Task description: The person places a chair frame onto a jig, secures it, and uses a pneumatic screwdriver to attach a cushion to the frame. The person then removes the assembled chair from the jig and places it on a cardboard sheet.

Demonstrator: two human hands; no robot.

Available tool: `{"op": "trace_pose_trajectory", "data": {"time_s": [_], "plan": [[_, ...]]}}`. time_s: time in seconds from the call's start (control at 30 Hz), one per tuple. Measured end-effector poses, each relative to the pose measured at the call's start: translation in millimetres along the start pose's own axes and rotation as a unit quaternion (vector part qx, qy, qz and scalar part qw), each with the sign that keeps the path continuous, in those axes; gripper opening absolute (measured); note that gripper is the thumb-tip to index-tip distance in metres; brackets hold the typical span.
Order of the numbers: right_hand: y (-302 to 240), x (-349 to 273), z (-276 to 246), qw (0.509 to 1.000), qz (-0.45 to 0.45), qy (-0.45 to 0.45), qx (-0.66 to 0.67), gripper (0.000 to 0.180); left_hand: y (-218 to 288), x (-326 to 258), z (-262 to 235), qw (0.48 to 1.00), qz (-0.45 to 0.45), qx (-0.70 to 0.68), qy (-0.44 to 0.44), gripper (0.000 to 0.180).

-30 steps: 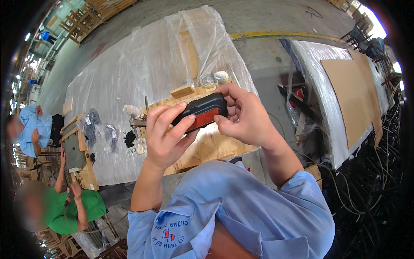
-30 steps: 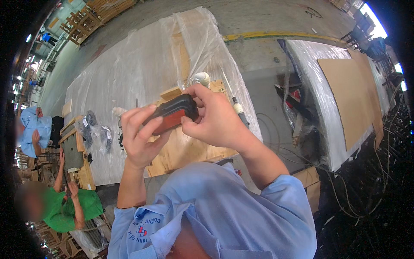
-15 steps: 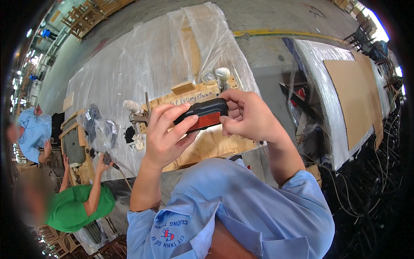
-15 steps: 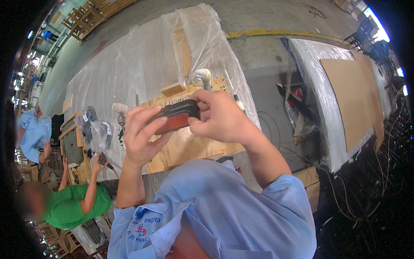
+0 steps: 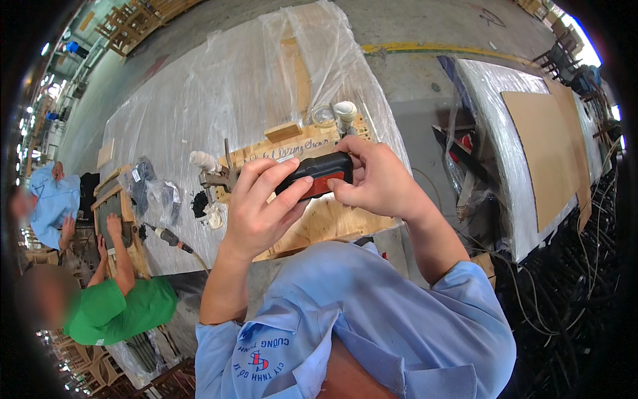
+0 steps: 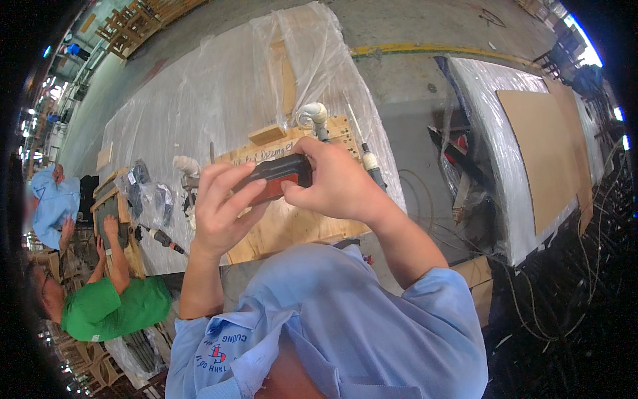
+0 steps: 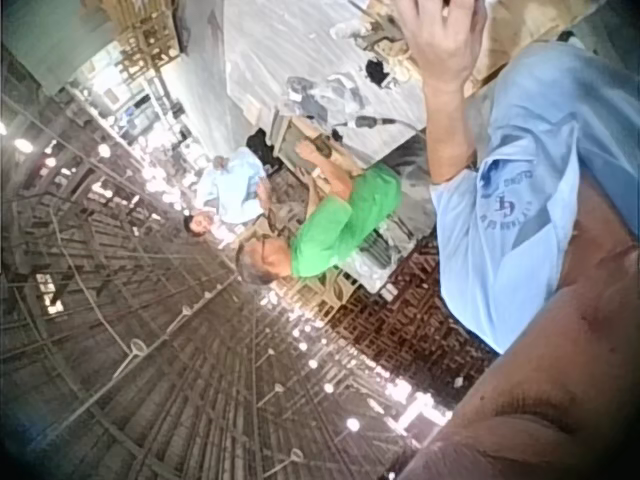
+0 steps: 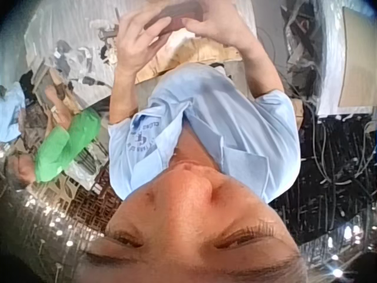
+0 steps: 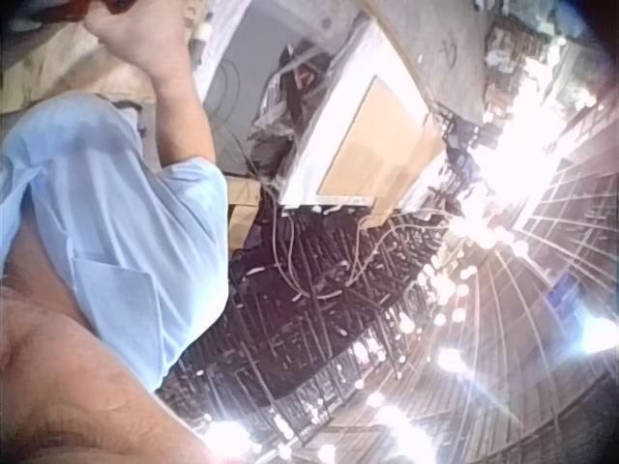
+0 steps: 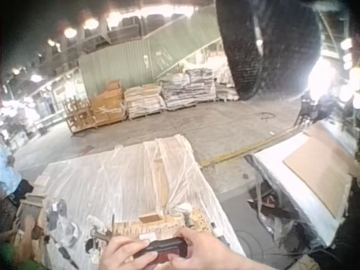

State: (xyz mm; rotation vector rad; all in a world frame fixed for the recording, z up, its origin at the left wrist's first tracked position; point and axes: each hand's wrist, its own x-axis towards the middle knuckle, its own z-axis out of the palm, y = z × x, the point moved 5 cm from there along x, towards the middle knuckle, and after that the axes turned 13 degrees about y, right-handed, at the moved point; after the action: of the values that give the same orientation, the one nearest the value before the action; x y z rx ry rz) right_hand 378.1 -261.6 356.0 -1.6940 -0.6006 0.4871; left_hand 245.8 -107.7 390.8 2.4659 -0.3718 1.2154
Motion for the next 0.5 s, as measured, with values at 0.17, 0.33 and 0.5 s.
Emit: {"op": "trace_pose_trajectory", "data": {"time_s": [0.17,0.33,0.5], "plan": [[0.7,0.0,-0.6,0.998,0.026,-0.044,0.036,0.032,-5.6,-4.6,0.0,1.000,-0.018,-0.023,0.002,0.058],[1.7,3.2,0.4,0.999,0.029,-0.033,0.021,0.034,-5.1,-2.5,-0.1,1.000,-0.022,-0.018,-0.006,0.058],[-1.7,5.3,2.6,0.999,-0.002,-0.013,-0.053,0.039,-5.0,-5.8,2.2,1.000,-0.016,-0.010,-0.009,0.056]]}}
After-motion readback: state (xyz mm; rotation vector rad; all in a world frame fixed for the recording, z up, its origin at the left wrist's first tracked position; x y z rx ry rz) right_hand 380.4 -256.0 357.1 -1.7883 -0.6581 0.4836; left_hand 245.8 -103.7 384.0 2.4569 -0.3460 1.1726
